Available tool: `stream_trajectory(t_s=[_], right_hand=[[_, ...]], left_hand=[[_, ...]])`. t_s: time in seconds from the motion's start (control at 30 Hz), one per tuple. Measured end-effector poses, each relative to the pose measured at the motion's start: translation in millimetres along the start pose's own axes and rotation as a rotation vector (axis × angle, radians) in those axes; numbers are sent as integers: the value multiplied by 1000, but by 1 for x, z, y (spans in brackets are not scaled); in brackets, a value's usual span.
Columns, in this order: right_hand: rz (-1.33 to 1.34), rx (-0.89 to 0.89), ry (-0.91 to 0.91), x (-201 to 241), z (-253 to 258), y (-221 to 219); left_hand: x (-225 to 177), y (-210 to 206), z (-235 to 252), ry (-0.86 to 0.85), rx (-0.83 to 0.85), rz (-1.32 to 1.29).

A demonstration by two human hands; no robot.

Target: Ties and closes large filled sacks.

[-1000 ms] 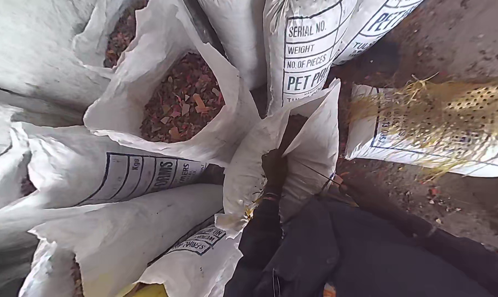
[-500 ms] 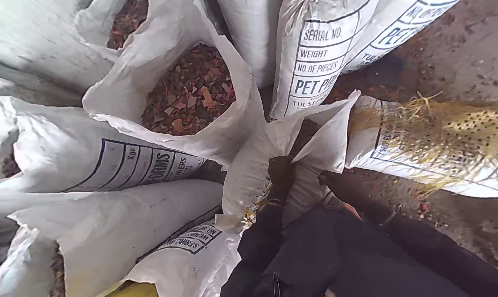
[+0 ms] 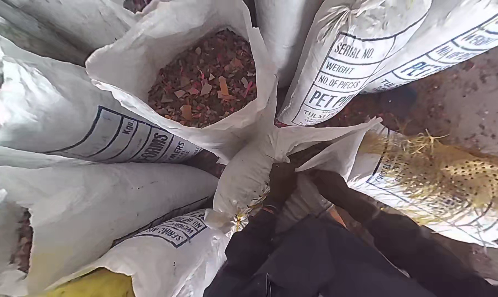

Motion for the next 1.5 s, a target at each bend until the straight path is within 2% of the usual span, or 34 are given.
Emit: stream_trajectory(t_s=[0.1,0.23,0.33,0.47,0.6,0.73,0.77,0.83,0.93,0.97,1.03,1.07,1.1,1.2,1.23,1.3,1.43,1.5], right_hand=[[-70,-10,8,14,14,5],[-24,68,-2,5,8,2],[69,-10,42,-8,-6,0],[81,-40,-41,-23,-24,-6],[57,-116,-40,-27,-30,-2],[-80,-286,93,22,-7,11],[-123,-241,53,30,2,8],[-226,-134,4,41,16,11],[-436,47,-39,52,3,30],[-445,19,-6,64,-4,46],[-370,-192,153,89,-6,84],[-288,-265,239,99,4,96],[-224,-244,284,105,25,98],[-333,34,227,115,105,60],[-367,115,195,120,118,46],[-256,152,215,137,120,34],[407,54,250,118,97,48],[634,59,259,109,99,49]], left_hand=[[3,3,6,-20,-24,17],[0,0,3,-3,5,-8],[-1,1,-2,2,-2,-49],[-1,1,-8,-60,-82,-92],[-6,1,-7,-14,13,-94],[-3,-4,-5,33,101,-99],[-2,-8,-6,69,171,-77],[0,-4,2,80,203,-44],[0,-7,-2,71,167,-47],[-1,-6,-5,51,137,-61],[-3,-5,-8,-3,59,-97],[-3,-8,-11,-14,55,-110],[-3,-11,-12,-24,66,-110],[-2,-20,-8,-9,224,-100],[-4,-18,-7,-18,219,-99],[-1,-20,-8,-7,235,-129],[-3,-22,-4,-72,222,-94],[-7,-20,-3,-97,150,-79]])
Point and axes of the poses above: each hand's wrist, its own z-axis towards the middle knuckle, its own y-axis out of the back of the hand, x = y × z, the point moved 10 cm from there along z, towards the middle knuckle, and after that the axes turned 3 degrees about -z, right-handed, at the moved point
